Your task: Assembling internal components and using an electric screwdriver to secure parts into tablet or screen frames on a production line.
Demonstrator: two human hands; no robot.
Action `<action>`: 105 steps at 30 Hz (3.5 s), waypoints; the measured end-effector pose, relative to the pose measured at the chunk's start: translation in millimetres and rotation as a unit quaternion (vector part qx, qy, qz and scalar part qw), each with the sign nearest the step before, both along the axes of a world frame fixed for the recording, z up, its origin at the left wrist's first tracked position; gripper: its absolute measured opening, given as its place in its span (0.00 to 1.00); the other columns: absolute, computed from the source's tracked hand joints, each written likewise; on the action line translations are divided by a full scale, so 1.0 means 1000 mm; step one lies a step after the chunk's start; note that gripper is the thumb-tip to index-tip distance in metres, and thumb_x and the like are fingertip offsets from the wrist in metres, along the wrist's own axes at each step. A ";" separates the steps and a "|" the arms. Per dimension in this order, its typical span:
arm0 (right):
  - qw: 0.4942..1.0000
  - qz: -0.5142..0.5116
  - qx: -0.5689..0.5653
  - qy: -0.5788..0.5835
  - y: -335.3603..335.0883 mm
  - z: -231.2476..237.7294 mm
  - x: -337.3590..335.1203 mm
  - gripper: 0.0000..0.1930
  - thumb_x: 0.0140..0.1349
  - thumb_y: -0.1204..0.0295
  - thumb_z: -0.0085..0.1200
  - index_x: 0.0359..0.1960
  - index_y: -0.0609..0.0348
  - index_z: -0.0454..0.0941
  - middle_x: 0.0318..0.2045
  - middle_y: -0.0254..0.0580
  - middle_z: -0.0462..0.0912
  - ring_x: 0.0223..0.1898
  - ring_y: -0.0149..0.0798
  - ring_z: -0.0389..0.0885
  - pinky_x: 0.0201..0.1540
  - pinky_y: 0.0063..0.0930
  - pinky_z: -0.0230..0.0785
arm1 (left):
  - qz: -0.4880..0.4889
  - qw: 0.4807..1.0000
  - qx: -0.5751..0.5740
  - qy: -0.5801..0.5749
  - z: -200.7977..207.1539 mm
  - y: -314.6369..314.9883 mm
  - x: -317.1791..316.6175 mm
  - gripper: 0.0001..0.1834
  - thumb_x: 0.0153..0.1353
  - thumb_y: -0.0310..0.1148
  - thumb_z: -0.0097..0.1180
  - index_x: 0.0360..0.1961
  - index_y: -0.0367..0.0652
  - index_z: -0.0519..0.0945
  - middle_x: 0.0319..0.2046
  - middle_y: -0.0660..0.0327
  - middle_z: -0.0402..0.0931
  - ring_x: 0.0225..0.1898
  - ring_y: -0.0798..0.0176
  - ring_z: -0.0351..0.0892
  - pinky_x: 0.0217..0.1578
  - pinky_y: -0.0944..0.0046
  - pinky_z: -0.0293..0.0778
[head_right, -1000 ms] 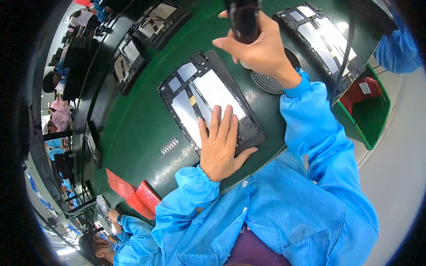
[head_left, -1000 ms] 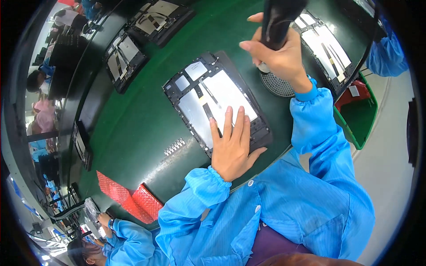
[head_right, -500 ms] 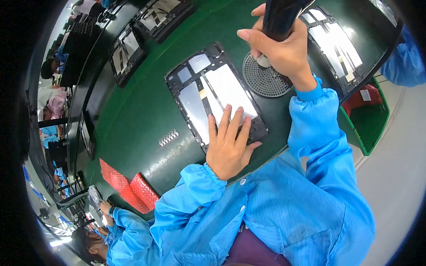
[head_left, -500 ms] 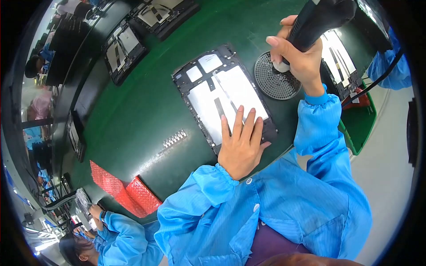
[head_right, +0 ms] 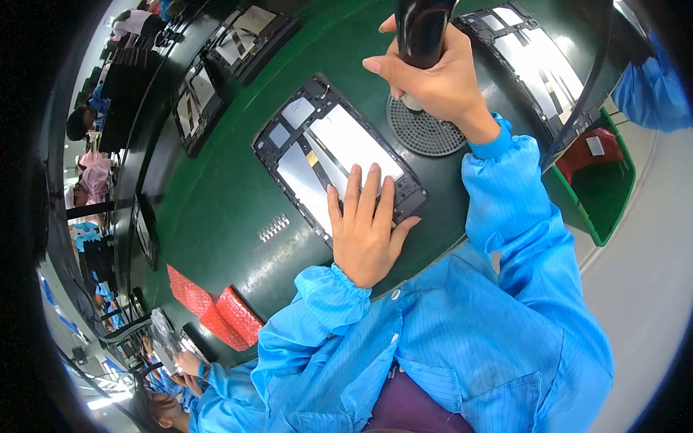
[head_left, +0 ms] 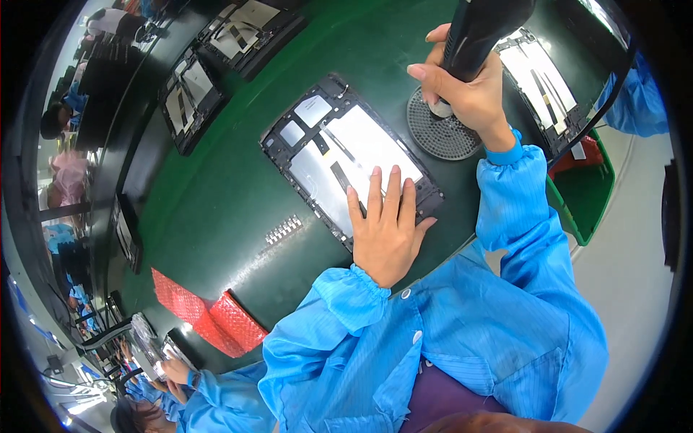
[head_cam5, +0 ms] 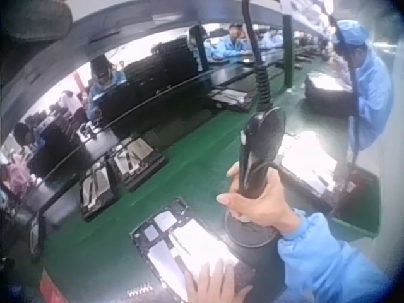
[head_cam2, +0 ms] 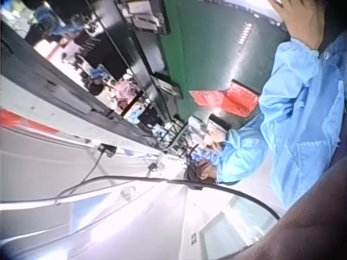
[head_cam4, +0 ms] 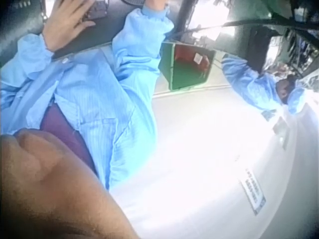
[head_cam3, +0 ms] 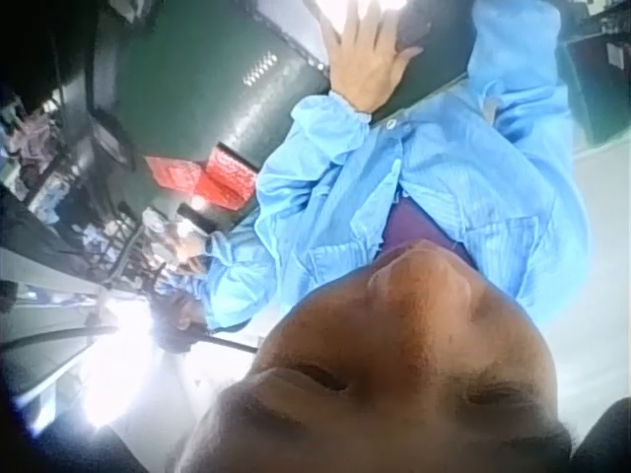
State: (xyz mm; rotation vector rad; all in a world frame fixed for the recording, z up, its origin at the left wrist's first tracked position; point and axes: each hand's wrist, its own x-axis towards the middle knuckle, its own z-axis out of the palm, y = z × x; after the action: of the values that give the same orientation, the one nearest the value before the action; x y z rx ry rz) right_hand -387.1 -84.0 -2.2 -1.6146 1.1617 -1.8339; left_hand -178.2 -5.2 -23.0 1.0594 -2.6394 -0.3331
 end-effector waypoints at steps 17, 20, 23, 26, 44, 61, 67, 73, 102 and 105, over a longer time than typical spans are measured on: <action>0.996 -0.039 0.049 -0.067 0.013 0.004 0.011 0.21 0.51 0.78 0.61 0.47 0.63 0.68 0.18 0.32 0.74 0.18 0.25 0.71 0.22 0.18 0.63 | -0.006 0.995 0.008 0.098 0.015 -0.009 0.036 0.29 0.44 0.43 0.64 0.46 0.39 0.74 0.51 0.49 0.68 0.54 0.45 0.66 0.51 0.46 0.62; 0.997 -0.044 -0.001 -0.062 0.022 0.016 0.013 0.20 0.53 0.79 0.58 0.47 0.67 0.67 0.18 0.36 0.73 0.18 0.29 0.72 0.24 0.22 0.65 | 0.064 0.989 -0.029 0.128 0.017 -0.030 0.104 0.19 0.43 0.30 0.65 0.39 0.39 0.78 0.42 0.52 0.75 0.42 0.49 0.75 0.40 0.58 0.72; 0.999 -0.036 0.004 -0.024 0.012 0.012 0.026 0.19 0.53 0.79 0.57 0.47 0.69 0.66 0.18 0.38 0.73 0.19 0.31 0.72 0.25 0.23 0.65 | 0.239 0.966 0.034 0.089 0.026 -0.048 0.183 0.13 0.45 0.27 0.63 0.35 0.36 0.79 0.33 0.53 0.75 0.34 0.54 0.76 0.33 0.62 0.73; 1.000 -0.016 -0.001 -0.016 0.010 0.013 0.038 0.20 0.53 0.78 0.57 0.47 0.68 0.66 0.19 0.39 0.73 0.19 0.32 0.72 0.26 0.24 0.66 | 0.289 0.948 0.118 0.065 0.028 -0.056 0.215 0.14 0.43 0.25 0.65 0.33 0.35 0.79 0.32 0.53 0.76 0.30 0.57 0.76 0.31 0.64 0.73; 0.998 0.007 -0.007 -0.070 0.021 0.023 0.050 0.19 0.53 0.82 0.55 0.47 0.67 0.65 0.17 0.38 0.72 0.17 0.30 0.71 0.24 0.24 0.65 | 0.283 0.891 0.344 0.086 0.029 -0.068 0.209 0.05 0.43 0.20 0.64 0.21 0.33 0.79 0.22 0.56 0.79 0.25 0.66 0.80 0.28 0.68 0.74; 0.993 0.107 0.002 -0.048 0.003 0.044 0.118 0.21 0.51 0.80 0.58 0.47 0.65 0.66 0.17 0.37 0.74 0.17 0.30 0.73 0.23 0.22 0.66 | 0.192 0.792 0.439 0.378 0.015 -0.101 0.166 0.08 0.54 0.25 0.59 0.31 0.28 0.79 0.26 0.56 0.79 0.24 0.70 0.79 0.26 0.73 0.74; 0.989 0.148 -0.001 0.029 -0.011 0.053 0.148 0.21 0.54 0.80 0.54 0.49 0.65 0.62 0.16 0.37 0.71 0.16 0.29 0.71 0.22 0.23 0.67 | 0.179 0.855 0.357 0.330 -0.003 -0.113 0.154 0.08 0.55 0.26 0.58 0.33 0.30 0.80 0.25 0.60 0.78 0.25 0.73 0.76 0.26 0.75 0.73; 0.980 0.196 -0.004 -0.024 -0.025 0.047 0.186 0.21 0.52 0.83 0.56 0.47 0.66 0.64 0.17 0.40 0.74 0.16 0.30 0.73 0.21 0.22 0.67 | 0.164 0.879 0.321 0.312 -0.013 -0.122 0.159 0.07 0.54 0.26 0.60 0.32 0.32 0.80 0.23 0.63 0.77 0.24 0.75 0.74 0.23 0.75 0.70; 0.968 0.247 0.025 -0.033 -0.060 0.012 0.228 0.19 0.52 0.84 0.58 0.45 0.68 0.66 0.18 0.37 0.75 0.17 0.26 0.72 0.19 0.18 0.63 | 0.241 0.796 0.455 0.319 -0.002 -0.134 0.159 0.05 0.49 0.21 0.59 0.27 0.29 0.78 0.23 0.53 0.79 0.23 0.65 0.81 0.21 0.70 0.78; 0.967 0.249 0.026 -0.037 -0.060 0.011 0.228 0.19 0.52 0.84 0.58 0.45 0.68 0.66 0.18 0.37 0.75 0.17 0.26 0.72 0.19 0.18 0.63 | 0.241 0.796 0.455 0.320 -0.002 -0.135 0.159 0.05 0.49 0.21 0.59 0.27 0.29 0.78 0.23 0.53 0.79 0.23 0.65 0.81 0.21 0.70 0.78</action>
State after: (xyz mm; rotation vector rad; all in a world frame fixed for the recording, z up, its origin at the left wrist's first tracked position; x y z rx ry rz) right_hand -159.3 -144.1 8.6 -1.6100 0.6803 -1.5083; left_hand -19.7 -139.9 -24.8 1.4535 -1.4639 -1.5977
